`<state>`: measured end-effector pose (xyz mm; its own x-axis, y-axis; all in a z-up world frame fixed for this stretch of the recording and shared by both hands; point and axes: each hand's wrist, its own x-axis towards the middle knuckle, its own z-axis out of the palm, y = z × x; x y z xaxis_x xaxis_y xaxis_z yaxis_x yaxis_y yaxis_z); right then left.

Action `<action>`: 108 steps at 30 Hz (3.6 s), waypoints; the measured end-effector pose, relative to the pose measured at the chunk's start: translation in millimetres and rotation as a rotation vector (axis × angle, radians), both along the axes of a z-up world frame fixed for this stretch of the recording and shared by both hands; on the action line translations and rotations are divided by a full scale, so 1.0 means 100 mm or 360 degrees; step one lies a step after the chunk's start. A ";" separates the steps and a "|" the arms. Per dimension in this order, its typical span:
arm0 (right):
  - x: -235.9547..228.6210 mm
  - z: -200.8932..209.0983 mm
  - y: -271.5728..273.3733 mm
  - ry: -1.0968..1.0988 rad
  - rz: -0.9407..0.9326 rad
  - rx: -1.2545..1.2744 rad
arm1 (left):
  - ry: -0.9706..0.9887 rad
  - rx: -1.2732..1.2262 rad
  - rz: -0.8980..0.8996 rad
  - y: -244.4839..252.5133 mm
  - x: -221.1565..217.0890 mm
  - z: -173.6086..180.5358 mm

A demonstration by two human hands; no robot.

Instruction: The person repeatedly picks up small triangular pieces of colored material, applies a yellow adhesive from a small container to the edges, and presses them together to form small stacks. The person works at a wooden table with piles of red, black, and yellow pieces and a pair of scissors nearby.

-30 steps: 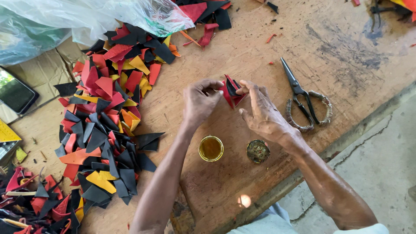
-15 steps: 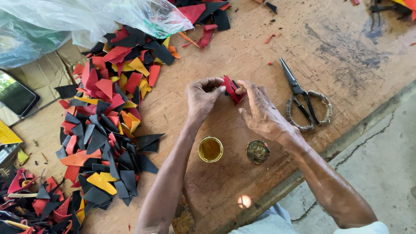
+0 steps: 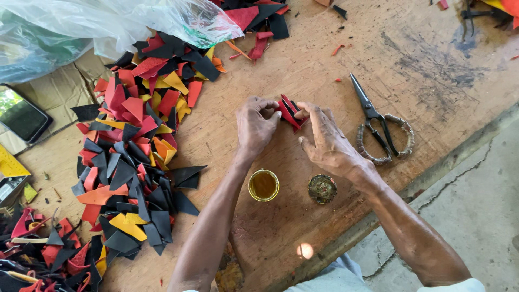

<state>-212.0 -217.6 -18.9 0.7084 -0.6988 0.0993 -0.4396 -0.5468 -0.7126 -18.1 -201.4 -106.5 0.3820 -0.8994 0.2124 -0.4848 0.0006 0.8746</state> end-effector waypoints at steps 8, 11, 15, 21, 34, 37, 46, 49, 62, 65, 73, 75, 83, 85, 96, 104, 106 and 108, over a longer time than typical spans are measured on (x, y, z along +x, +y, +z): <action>0.00 -0.05 -0.01 0.0018 -0.0020 0.0037 | -0.0091 0.0049 0.0003 0.02 -0.01 0.10; -0.09 -0.05 0.05 -0.0091 -0.0021 -0.0068 | -0.0053 -0.0012 -0.0007 0.16 0.02 0.30; -0.11 0.30 0.28 -0.0160 -0.0041 -0.0159 | -0.0083 0.0080 -0.0038 0.42 0.15 0.60; -0.02 0.50 0.57 -0.0186 0.0196 -0.0240 | -0.0547 -0.0278 -0.0037 0.98 0.59 0.98; 0.16 0.57 0.80 0.0230 0.0547 -0.0183 | -0.1072 0.0267 -0.0053 1.89 1.11 0.88; 0.15 0.64 0.86 0.0404 0.0601 -0.0266 | -0.0998 0.0246 0.0079 1.92 1.08 0.84; 0.39 0.77 0.88 0.1157 0.0657 -0.0241 | 0.0337 0.0138 0.0307 2.01 0.77 0.99; 0.47 0.70 0.88 0.1172 0.0717 -0.0273 | 0.0592 -0.0020 0.0109 2.04 0.71 0.91; 0.18 0.76 0.88 0.0584 0.0715 -0.0397 | 0.1582 -0.0072 0.0012 2.17 0.58 0.62; 0.07 0.83 0.84 0.0462 0.0739 -0.0594 | 0.1882 -0.0190 -0.0117 2.13 0.52 0.63; 0.04 0.80 0.82 -0.0370 0.0522 -0.0278 | 0.2282 -0.0178 -0.0324 2.11 0.36 0.86; 0.16 0.73 0.78 -0.0337 0.0682 -0.0164 | 0.2355 -0.0181 -0.0392 2.11 0.34 0.90; 0.22 0.74 0.76 -0.0276 0.0742 0.0137 | 0.2352 -0.0194 -0.0499 2.07 0.29 1.01; 0.23 0.73 0.75 -0.0291 0.0756 0.0120 | 0.2359 -0.0171 -0.0471 2.07 0.28 1.02; 0.24 0.76 0.87 -0.0300 0.0807 0.0076 | 0.2360 -0.0309 -0.0468 2.00 0.31 0.97; 0.21 0.73 1.05 -0.0220 0.0768 -0.0312 | 0.2414 -0.0346 -0.0379 1.96 0.33 0.96; 0.22 0.69 1.04 -0.0266 0.0712 -0.0383 | 0.2392 -0.0308 -0.0316 1.95 0.33 0.98; 0.24 0.64 1.02 -0.0328 0.0615 -0.0405 | 0.2336 -0.0353 -0.0395 1.95 0.32 0.99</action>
<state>-188.2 -115.8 45.5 0.8583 -0.3249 0.3973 -0.0350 -0.8093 -0.5863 13.5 -6.1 -7.8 0.2167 -0.9732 -0.0764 0.8294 0.1423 0.5402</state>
